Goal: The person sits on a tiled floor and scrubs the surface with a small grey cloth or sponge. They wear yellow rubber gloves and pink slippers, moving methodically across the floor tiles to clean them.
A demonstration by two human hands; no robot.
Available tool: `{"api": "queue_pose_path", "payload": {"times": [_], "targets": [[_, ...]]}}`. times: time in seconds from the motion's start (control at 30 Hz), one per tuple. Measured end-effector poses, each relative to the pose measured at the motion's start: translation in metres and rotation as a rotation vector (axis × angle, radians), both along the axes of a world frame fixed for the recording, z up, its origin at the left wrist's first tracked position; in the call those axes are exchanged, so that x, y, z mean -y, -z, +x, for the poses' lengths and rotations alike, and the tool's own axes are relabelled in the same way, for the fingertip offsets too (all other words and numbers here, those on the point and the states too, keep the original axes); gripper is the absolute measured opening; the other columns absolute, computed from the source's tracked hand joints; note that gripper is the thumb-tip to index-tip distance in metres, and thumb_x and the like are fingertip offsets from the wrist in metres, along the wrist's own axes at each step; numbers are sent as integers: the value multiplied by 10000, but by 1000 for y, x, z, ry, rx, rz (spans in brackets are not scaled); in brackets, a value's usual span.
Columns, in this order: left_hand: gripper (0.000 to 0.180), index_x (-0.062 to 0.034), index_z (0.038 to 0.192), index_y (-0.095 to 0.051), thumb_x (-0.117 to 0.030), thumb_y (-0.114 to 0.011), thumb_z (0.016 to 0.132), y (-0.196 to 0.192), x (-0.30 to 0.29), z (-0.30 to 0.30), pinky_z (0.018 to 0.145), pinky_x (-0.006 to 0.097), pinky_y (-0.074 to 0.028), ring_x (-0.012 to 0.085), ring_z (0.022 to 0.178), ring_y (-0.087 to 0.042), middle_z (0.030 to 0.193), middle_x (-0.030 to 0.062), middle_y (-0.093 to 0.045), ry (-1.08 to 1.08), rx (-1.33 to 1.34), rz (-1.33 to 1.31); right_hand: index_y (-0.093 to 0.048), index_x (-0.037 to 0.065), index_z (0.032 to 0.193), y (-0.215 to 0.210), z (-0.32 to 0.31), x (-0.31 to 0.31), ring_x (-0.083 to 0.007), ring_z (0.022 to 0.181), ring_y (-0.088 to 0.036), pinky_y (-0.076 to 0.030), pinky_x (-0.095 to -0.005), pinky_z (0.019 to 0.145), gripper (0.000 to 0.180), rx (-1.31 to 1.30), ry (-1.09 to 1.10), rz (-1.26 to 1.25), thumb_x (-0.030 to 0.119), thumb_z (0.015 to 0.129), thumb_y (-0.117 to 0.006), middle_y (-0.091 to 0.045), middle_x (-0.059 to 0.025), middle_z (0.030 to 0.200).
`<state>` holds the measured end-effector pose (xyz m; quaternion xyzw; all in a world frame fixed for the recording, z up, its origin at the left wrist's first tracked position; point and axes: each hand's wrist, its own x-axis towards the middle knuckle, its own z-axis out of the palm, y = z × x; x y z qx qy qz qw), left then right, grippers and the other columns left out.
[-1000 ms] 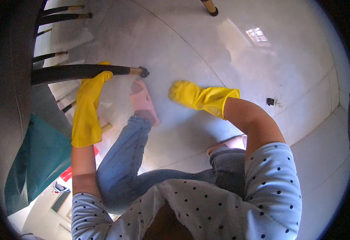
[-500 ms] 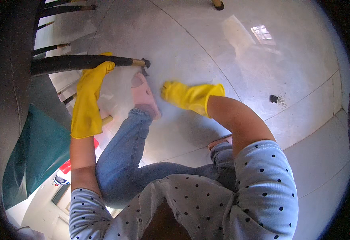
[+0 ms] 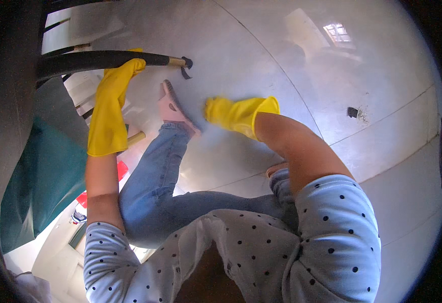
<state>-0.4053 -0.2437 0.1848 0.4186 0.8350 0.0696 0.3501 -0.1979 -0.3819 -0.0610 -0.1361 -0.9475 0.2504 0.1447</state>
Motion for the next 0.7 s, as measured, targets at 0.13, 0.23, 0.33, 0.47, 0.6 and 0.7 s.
{"api": "queue_pose_path", "payload": {"times": [0.13, 0.23, 0.33, 0.47, 0.6, 0.7], "targets": [[321, 10, 1169, -672, -176, -627, 911, 5, -1, -6, 901, 292, -499, 186, 979, -664, 1043, 89, -705, 2, -86, 6, -695, 139, 851, 5, 13, -4, -264, 931, -640, -538, -386, 766, 132, 20, -82, -70, 212, 771, -620, -678, -42, 943], [317, 8, 1165, -672, -164, -638, 902, 17, -4, -5, 895, 288, -499, 186, 965, -663, 1040, 87, -703, -31, -7, 57, -699, 132, 880, -4, -11, -6, -298, 976, -645, -539, -403, 803, 131, 160, 159, -242, 198, 810, -611, -683, -69, 1013], [318, 3, 1161, -675, -149, -659, 882, 15, -6, 10, 885, 282, -497, 184, 942, -659, 1037, 83, -701, -51, 57, 118, -704, 128, 903, -4, -59, -15, -324, 995, -648, -539, -414, 809, 141, 70, 395, -308, 192, 837, -597, -686, -89, 1030], [369, -74, 1186, -694, -162, -696, 828, -5, -3, 42, 968, 292, -424, 209, 1060, -596, 1176, 72, -652, -122, -156, 67, -704, 125, 906, -22, -91, -35, -331, 981, -650, -536, -415, 798, 143, -41, 359, -155, 190, 842, -593, -687, -94, 1015], [371, -33, 1186, -678, -150, -681, 834, 5, -1, 19, 909, 280, -466, 190, 960, -634, 1067, 73, -679, -171, 136, 103, -705, 123, 909, -34, -78, -38, -338, 967, -651, -534, -417, 787, 146, -28, 197, -46, 189, 847, -589, -689, -98, 1001], [394, -66, 1183, -691, -237, -693, 828, 8, -2, 19, 916, 290, -456, 208, 982, -627, 1084, 77, -681, -141, 41, 23, -705, 120, 912, -2, -43, -8, -338, 934, -651, -527, -418, 780, 147, 52, -114, -86, 179, 846, -588, -690, -96, 980]]}}
